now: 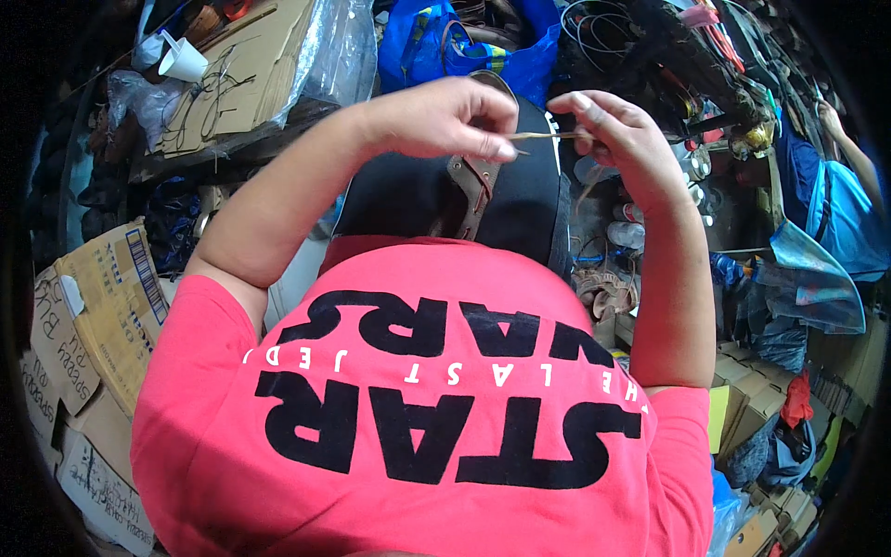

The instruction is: The recorder is lacing or threading laces through a leather shoe in a workshop.

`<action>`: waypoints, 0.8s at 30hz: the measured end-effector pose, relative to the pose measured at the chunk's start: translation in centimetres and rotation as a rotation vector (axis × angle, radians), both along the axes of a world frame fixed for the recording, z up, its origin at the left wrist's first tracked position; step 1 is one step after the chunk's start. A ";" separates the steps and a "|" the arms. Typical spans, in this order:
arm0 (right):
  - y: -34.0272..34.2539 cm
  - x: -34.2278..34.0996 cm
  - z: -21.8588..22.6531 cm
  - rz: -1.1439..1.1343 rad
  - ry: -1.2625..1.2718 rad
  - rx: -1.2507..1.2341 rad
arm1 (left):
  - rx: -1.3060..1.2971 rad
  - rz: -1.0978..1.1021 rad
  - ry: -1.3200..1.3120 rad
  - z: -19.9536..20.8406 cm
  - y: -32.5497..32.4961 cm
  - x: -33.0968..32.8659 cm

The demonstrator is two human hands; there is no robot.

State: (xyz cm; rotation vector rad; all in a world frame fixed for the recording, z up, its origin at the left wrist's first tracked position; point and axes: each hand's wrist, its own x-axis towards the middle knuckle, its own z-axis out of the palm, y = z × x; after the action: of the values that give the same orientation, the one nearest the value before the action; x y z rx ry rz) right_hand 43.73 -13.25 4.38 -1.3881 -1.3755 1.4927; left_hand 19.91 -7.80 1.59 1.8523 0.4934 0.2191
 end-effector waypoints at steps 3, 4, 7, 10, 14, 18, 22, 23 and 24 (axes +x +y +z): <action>-0.7 -1.6 1.0 0.221 -0.051 -0.091 | -0.105 0.081 -0.161 4.3 -0.1 -0.6; -0.9 -2.2 0.7 0.268 0.007 -0.129 | -0.152 0.100 -0.238 5.5 -0.4 -0.7; -0.8 -4.4 1.3 0.452 -0.167 -0.108 | -0.029 0.103 -0.164 8.2 -1.0 -1.3; -0.8 -5.7 0.2 0.317 -0.253 0.146 | -0.362 0.085 -0.149 8.3 -1.9 -1.0; 0.0 -3.4 -1.1 -0.111 -0.224 0.612 | -0.373 0.201 -0.336 11.9 -1.6 -3.8; 0.0 2.1 0.5 -0.511 0.117 0.634 | 1.120 0.209 -0.656 11.6 0.1 -10.0; -2.9 9.8 1.4 -0.434 0.806 0.428 | -0.164 0.222 -0.700 13.0 -2.7 -16.8; -3.7 11.0 1.6 -0.336 0.895 0.403 | -0.209 0.263 -0.758 12.4 -3.0 -18.2; -4.8 11.8 1.8 -0.426 0.917 0.415 | -0.217 0.370 -0.840 11.9 -3.6 -19.2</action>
State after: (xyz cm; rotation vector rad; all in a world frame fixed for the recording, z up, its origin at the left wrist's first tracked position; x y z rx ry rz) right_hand 55.56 -18.06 6.20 -0.5404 -0.6800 1.2050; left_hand 0.72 -11.38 13.45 1.2861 0.2428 1.0916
